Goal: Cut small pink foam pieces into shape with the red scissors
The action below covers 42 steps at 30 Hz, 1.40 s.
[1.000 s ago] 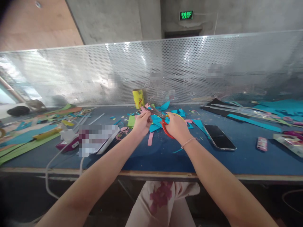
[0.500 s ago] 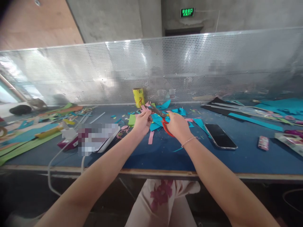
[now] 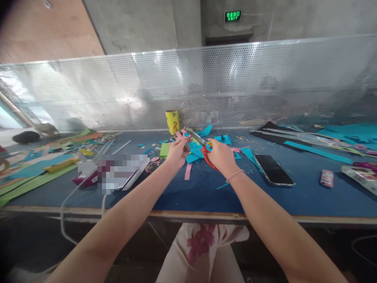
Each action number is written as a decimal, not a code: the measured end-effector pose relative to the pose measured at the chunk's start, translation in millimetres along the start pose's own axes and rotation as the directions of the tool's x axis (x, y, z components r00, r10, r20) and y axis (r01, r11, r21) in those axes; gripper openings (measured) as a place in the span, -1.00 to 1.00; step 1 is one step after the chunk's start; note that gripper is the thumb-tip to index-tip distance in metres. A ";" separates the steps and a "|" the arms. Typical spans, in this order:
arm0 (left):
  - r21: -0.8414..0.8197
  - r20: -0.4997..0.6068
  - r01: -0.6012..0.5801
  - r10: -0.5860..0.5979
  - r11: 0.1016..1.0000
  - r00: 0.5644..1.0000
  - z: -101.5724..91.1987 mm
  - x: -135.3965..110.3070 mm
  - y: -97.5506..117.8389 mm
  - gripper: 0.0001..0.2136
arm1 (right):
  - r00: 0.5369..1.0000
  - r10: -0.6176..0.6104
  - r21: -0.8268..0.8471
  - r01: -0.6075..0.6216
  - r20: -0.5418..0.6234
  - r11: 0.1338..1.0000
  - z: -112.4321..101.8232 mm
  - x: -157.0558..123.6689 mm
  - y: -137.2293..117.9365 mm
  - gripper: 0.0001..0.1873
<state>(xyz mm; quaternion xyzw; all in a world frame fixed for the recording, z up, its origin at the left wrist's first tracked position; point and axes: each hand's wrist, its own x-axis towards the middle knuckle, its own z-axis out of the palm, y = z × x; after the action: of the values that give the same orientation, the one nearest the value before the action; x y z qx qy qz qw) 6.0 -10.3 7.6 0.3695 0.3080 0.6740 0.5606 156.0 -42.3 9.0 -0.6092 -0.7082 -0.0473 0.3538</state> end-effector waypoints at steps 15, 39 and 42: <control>0.404 0.348 -0.100 -0.052 0.909 0.936 -1.6 -4.0 -6.5 -0.82 | 0.961 0.128 0.824 -0.276 0.245 0.495 19.0 7.3 3.0 -0.64; 0.588 0.409 -0.222 -0.049 0.778 0.911 -8.7 2.9 -17.6 -0.87 | 0.962 0.177 0.757 -0.273 0.208 0.594 23.5 9.5 7.1 -0.64; 0.547 0.338 -0.195 -0.002 0.814 0.941 -6.2 1.1 -16.3 -0.89 | 0.961 0.139 0.751 -0.275 0.240 0.600 21.7 7.7 6.4 -0.65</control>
<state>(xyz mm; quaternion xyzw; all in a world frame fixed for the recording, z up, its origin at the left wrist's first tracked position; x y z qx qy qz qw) 9.4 -6.3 -9.1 0.6413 0.3809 0.5080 0.4307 152.0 -23.5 -5.2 -0.4759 -0.6083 0.3524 0.5284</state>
